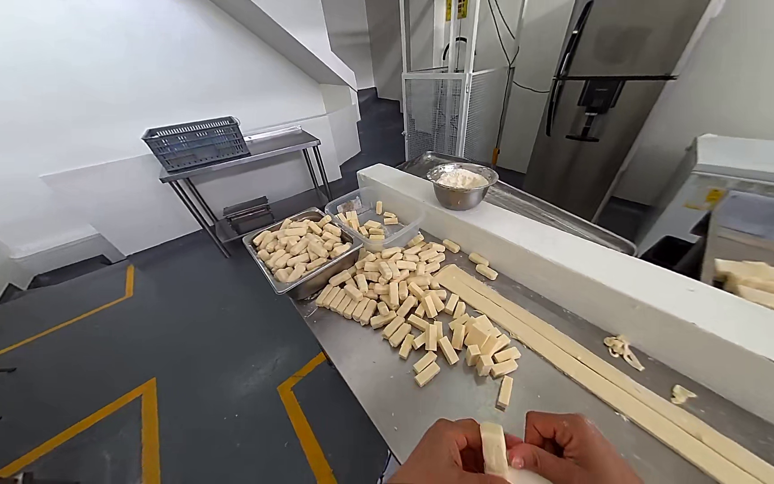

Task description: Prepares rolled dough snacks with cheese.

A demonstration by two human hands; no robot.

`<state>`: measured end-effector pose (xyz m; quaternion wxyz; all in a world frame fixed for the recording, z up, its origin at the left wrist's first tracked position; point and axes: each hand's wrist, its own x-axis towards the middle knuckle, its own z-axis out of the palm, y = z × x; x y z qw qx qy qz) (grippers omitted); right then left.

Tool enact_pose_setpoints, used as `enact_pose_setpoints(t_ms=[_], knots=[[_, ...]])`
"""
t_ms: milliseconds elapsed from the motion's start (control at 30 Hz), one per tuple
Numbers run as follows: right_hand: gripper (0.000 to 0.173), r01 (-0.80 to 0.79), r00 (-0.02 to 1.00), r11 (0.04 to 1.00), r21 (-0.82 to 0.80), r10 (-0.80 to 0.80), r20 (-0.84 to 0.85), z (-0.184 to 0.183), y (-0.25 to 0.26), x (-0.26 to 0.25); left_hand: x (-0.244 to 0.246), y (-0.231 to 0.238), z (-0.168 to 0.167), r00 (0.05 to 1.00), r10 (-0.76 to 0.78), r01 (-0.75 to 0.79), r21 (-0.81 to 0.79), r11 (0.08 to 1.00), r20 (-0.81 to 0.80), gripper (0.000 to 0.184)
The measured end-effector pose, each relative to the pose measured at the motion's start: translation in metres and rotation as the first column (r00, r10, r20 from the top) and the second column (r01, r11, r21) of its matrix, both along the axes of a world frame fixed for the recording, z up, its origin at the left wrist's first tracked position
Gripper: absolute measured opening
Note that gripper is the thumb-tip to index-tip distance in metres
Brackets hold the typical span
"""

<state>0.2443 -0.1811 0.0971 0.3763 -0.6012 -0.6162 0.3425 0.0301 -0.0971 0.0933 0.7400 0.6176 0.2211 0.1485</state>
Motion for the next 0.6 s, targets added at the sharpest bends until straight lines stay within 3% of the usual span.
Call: enact_pose_setpoints(t_ms=[100,200,300,367,467,533,600], knots=[[0.024,-0.063,0.987,0.996,0.058,0.071,-0.144,-0.009,0.000,0.011,0.000,0.003,0.001,0.997,0.046,-0.040,-0.107,0.993,0.062,0.055],[0.023,-0.037,0.994,0.996,0.079,0.044,-0.099,-0.011,-0.001,0.011,0.002,-0.003,0.003,0.998,0.066,-0.063,-0.113,0.992,0.020,0.033],[0.039,0.051,0.999,0.995,0.089,-0.052,0.005,-0.008,-0.002,0.000,0.006,-0.005,0.002,0.999,0.024,-0.027,-0.057,0.998,-0.039,0.033],[0.045,0.047,0.998,0.995,0.088,-0.043,-0.052,-0.008,-0.004,-0.003,0.008,-0.007,0.000,0.999,0.028,-0.030,-0.094,0.995,-0.030,0.027],[0.027,-0.082,0.967,0.994,0.070,0.097,-0.238,-0.011,-0.006,0.011,0.004,-0.004,0.000,0.996,-0.038,0.053,-0.186,0.981,0.084,0.040],[0.020,-0.107,0.968,0.992,0.065,0.119,-0.221,-0.010,-0.007,0.017,0.004,-0.006,0.001,0.997,-0.015,0.027,-0.156,0.987,0.075,0.030],[0.028,-0.058,0.986,0.996,0.071,0.068,-0.149,-0.007,-0.008,0.011,0.006,-0.009,0.000,0.999,-0.029,0.031,-0.074,0.997,0.028,0.029]])
